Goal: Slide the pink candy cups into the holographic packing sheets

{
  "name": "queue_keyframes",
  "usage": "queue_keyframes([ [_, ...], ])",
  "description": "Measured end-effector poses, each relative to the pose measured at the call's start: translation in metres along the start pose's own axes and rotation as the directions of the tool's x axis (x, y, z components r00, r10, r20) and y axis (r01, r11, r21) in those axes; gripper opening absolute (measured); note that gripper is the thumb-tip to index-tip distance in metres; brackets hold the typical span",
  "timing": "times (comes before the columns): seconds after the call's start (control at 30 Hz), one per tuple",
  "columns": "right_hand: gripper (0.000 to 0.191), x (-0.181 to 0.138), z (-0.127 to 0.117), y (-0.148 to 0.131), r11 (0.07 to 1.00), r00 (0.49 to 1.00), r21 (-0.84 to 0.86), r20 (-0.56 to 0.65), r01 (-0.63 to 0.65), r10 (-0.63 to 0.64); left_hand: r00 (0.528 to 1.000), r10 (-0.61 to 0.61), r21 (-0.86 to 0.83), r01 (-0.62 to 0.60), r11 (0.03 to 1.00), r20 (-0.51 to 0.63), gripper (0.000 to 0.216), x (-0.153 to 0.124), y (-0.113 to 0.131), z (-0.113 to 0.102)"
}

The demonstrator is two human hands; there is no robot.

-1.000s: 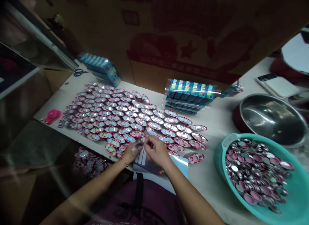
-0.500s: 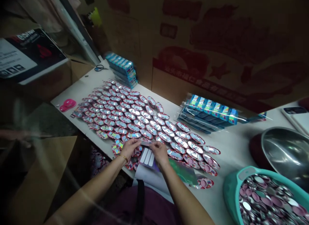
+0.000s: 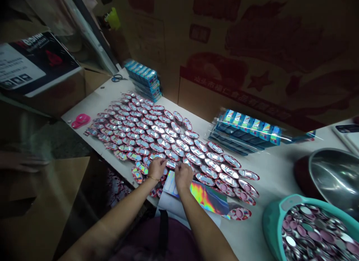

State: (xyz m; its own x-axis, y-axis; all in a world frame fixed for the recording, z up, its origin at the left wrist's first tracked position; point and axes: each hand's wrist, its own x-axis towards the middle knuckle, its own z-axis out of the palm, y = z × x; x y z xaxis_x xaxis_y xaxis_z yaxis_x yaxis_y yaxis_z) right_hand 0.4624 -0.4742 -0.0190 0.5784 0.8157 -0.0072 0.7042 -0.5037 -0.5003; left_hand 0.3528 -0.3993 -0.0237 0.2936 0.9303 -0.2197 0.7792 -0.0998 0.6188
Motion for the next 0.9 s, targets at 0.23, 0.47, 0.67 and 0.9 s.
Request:
queue_keyframes([
  [0.23,0.012,0.01,-0.003,0.004,0.989,0.992,-0.139,0.117,0.053,-0.037,0.994,-0.112,-0.028,0.112,0.993,0.016,0.024,0.007,-0.001,-0.003],
  [0.47,0.015,0.014,-0.017,0.007,0.993,0.981,-0.051,0.172,0.103,-0.093,0.999,0.049,-0.012,-0.049,0.999,0.0,0.019,0.0,0.012,-0.018],
  [0.67,0.028,-0.022,-0.074,0.063,0.925,0.914,0.041,0.145,0.378,-0.379,0.775,0.441,-0.061,-0.467,0.882,0.453,0.044,-0.031,0.039,-0.012],
  [0.9,0.034,-0.051,-0.066,0.08,0.811,0.82,-0.134,0.146,0.57,-0.553,0.759,0.375,-0.074,-0.4,0.914,0.532,0.017,-0.033,0.039,0.005],
])
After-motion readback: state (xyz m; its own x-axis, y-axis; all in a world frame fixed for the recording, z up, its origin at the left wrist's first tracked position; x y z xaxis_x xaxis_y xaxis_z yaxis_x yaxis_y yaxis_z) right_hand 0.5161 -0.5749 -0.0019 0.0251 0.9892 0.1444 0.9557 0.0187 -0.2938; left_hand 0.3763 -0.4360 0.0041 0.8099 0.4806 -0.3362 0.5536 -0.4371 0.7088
